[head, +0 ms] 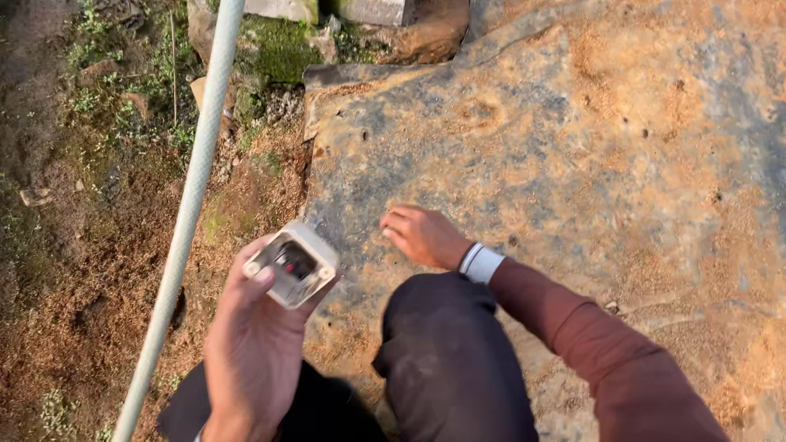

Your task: The person uses a chisel to scrape and clean the interior of a small beige plastic electrical component. They then insert a thin white wire into the component and adjust it with their fingers.

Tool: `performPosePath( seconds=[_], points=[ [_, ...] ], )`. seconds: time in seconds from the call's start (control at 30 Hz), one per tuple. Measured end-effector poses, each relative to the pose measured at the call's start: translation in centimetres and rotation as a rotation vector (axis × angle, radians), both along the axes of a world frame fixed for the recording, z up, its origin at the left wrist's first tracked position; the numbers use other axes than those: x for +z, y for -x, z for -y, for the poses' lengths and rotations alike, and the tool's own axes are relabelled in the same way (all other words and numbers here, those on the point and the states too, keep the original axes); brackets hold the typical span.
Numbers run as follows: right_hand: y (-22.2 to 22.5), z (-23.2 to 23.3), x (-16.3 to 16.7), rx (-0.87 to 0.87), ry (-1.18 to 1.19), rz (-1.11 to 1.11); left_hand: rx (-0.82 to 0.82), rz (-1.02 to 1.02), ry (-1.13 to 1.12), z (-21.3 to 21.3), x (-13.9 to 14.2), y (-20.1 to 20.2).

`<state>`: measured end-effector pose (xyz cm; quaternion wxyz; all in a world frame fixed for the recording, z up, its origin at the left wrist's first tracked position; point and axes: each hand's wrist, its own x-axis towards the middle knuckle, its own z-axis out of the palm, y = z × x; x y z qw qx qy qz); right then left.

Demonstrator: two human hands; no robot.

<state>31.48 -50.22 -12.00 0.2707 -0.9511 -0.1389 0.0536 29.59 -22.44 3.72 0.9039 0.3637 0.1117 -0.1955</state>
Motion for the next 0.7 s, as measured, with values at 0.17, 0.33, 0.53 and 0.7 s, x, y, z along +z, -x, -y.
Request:
performPosePath(
  seconds=[0.17, 0.33, 0.53, 0.7],
  points=[
    [-3.5, 1.6, 2.5, -0.096, 0.170, 0.018, 0.004, 0.167, -0.199, 1.0, -1.5, -3.0],
    [-11.4, 1.7, 3.3, -0.159, 0.328, -0.023, -0.056, 0.249, -0.244, 0.9, -5.4, -4.3],
    [-24.0, -1.2, 1.1, -0.106, 0.255, 0.101, -0.010, 0.376, -0.617, -2.0, -8.8, -7.1],
    [-38.2, -4.9, -2.8, 0.039, 0.182, 0.287, -0.161, 0.350, -0.829, -4.3, -11.7, -9.2]
  ],
)
